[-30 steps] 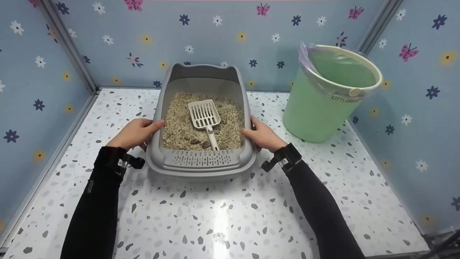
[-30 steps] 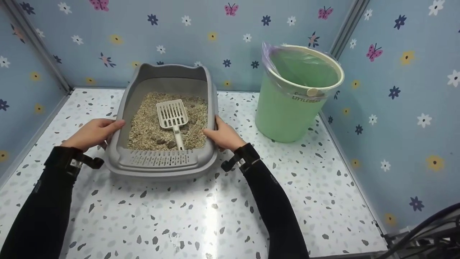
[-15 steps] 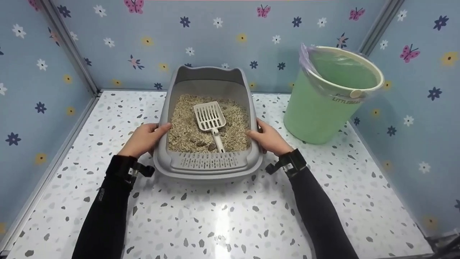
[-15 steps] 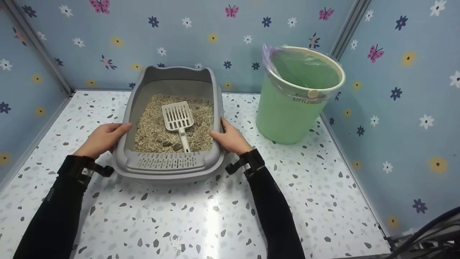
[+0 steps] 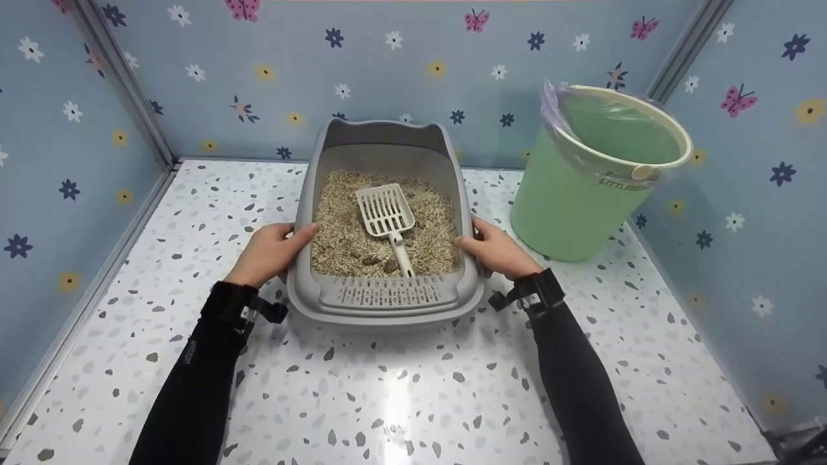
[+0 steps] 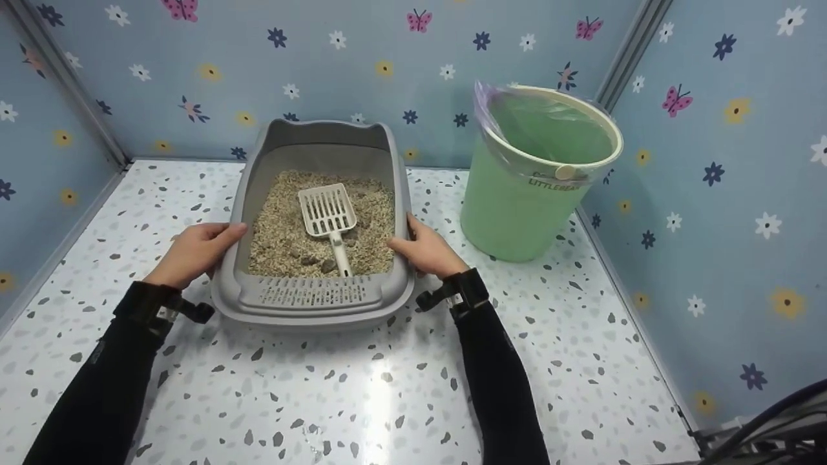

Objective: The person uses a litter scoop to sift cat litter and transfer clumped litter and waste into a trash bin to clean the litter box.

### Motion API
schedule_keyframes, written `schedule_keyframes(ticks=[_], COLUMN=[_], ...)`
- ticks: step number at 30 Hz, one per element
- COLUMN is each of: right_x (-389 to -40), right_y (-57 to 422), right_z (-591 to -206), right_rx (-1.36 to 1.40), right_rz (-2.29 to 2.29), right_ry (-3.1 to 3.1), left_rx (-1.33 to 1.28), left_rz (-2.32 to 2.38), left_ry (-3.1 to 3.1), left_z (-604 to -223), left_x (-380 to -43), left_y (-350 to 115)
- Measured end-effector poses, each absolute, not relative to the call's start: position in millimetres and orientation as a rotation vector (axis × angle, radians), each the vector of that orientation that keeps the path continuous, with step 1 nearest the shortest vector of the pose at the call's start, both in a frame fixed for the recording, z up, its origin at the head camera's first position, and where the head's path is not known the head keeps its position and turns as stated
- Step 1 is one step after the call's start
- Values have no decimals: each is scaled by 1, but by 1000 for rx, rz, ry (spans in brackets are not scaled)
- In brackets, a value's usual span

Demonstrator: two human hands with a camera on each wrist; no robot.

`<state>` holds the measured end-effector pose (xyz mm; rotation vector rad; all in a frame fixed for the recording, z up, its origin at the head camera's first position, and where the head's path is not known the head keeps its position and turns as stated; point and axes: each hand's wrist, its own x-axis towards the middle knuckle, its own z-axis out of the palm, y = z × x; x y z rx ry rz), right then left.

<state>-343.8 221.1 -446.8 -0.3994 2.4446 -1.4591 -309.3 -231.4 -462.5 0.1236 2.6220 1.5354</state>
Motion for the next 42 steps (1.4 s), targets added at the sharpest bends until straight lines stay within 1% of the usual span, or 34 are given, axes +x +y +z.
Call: schedule_keyframes(ticks=[12,27,42], right_x=[-343,-337,-333], right_y=[233,247,260], right_z=[-437,-423,-420], right_rx=[-443,-477,-492], right_rz=[-1291,-1143,-1074], right_ry=[2462,2431,2441], left_rx=[104,143,163], left_rz=[1537,1380,1396], left_ry=[2559,2509,2464], left_z=[-457,-443,-437], left_x=[-303,-291,-291], left_y=[-226,-222,-213])
